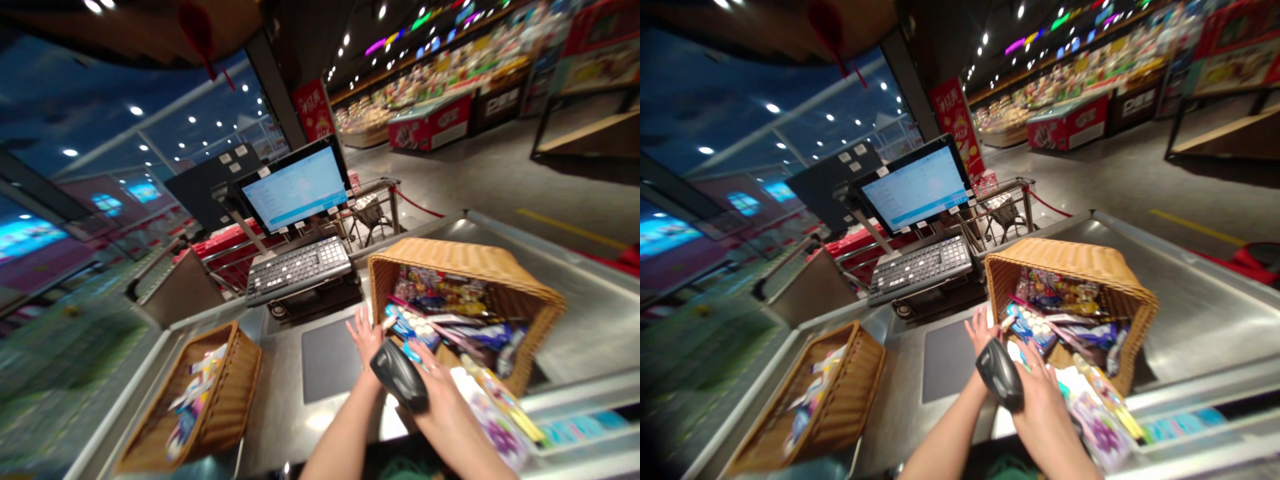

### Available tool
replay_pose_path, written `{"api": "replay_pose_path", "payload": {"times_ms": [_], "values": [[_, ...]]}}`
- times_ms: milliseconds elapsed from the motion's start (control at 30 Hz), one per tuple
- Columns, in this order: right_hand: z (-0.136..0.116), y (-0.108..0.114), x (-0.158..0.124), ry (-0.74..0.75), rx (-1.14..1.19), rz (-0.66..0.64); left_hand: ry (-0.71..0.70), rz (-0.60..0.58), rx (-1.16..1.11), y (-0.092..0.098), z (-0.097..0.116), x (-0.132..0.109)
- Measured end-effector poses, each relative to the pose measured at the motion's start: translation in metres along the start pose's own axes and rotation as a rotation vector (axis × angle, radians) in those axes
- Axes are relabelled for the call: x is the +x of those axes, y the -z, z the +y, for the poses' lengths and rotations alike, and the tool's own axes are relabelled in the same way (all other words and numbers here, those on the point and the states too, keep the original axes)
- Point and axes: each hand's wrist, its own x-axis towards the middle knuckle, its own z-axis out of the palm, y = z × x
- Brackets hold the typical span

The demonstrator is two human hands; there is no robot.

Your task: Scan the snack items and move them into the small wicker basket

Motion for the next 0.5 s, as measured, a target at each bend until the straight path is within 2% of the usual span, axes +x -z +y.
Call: {"api": "replay_pose_path", "payload": {"times_ms": [67,100,267,300,400,500], "values": [[-0.006,0.003,-0.001,-0.016,0.018,-0.007,-0.133,-0.005,0.01,0.006,-0.013,-0.01],[-0.009,0.004,-0.001,-0.026,0.031,-0.003,-0.152,0.004,0.02,0.008,-0.021,-0.016],[-0.018,0.016,0.002,-0.096,0.079,0.01,-0.115,0.108,0.09,0.012,-0.067,-0.046],[-0.019,0.019,0.004,-0.108,0.079,0.004,-0.115,0.087,0.089,0.012,-0.073,-0.051],[-0.021,0.021,0.008,-0.128,0.08,-0.011,-0.12,-0.102,0.031,0.015,-0.083,-0.059],[-0.021,0.019,0.01,-0.123,0.082,-0.015,0.052,-0.226,-0.015,0.019,-0.082,-0.057]]}}
